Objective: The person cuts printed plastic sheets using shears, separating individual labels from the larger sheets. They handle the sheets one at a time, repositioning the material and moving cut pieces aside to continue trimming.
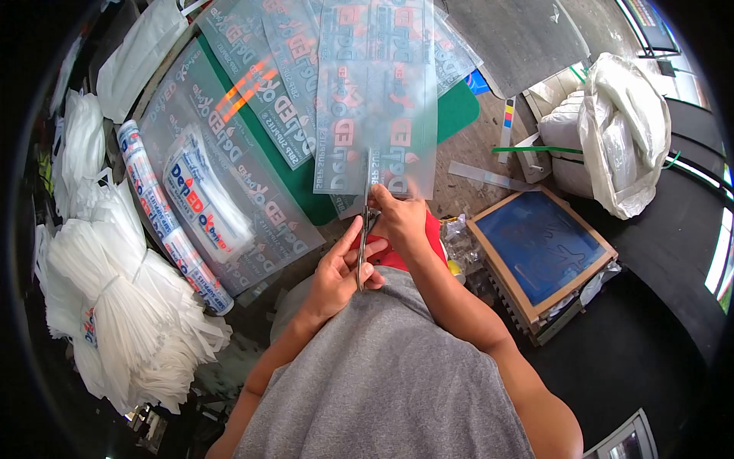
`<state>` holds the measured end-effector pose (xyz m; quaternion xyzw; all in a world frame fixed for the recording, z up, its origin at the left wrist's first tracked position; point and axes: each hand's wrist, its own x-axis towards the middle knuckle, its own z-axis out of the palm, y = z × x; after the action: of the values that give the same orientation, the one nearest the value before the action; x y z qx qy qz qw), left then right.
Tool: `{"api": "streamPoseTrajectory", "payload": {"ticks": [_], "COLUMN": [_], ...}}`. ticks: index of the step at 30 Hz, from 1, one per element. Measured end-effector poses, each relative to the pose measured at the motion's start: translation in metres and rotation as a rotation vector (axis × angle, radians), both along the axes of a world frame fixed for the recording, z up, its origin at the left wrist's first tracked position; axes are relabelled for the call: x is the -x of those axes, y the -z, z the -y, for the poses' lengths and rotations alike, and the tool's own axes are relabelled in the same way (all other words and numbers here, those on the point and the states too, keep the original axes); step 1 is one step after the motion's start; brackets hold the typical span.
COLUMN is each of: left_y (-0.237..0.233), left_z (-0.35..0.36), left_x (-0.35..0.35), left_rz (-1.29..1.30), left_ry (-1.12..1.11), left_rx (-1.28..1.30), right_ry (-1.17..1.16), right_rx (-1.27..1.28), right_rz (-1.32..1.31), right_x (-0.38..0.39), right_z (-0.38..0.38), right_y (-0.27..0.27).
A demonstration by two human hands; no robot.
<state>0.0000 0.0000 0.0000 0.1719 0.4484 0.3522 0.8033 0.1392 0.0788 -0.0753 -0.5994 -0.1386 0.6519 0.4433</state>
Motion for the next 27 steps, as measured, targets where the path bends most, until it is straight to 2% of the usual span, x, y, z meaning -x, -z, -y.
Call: {"api": "streamPoseTrajectory", "payload": {"ticks": [14,17,21,23,27], "left_y": [0.0,0.0,0.003,0.007,0.007], "left_z": [-0.009,-0.01,-0.018,-0.024,-0.038], "left_x": [0.003,0.001,0.0,-0.001,0.0], "left_rz": [0.008,0.012,-0.014,0.01,0.009], "left_ry": [0.01,-0.001,0.008,-0.038,-0.049], "left_rx": [-0.012,-0.013,-0.025,-0.043,-0.064], "right_ry": [0.072,0.015,0.028,-0.151,-0.271], "right_rx": [0.033,0.047,0.021,0.089,0.071], "right_rz": [-0.041,0.029,-0.011,0.07,0.179], "right_x": [0.001,-0.002,-0.005,-0.011,-0.013], "right_z": [0.001,0.003,0.005,0.004,0.009], "right_y": [-0.002,-0.001,-0.002,-0.013,-0.017]}}
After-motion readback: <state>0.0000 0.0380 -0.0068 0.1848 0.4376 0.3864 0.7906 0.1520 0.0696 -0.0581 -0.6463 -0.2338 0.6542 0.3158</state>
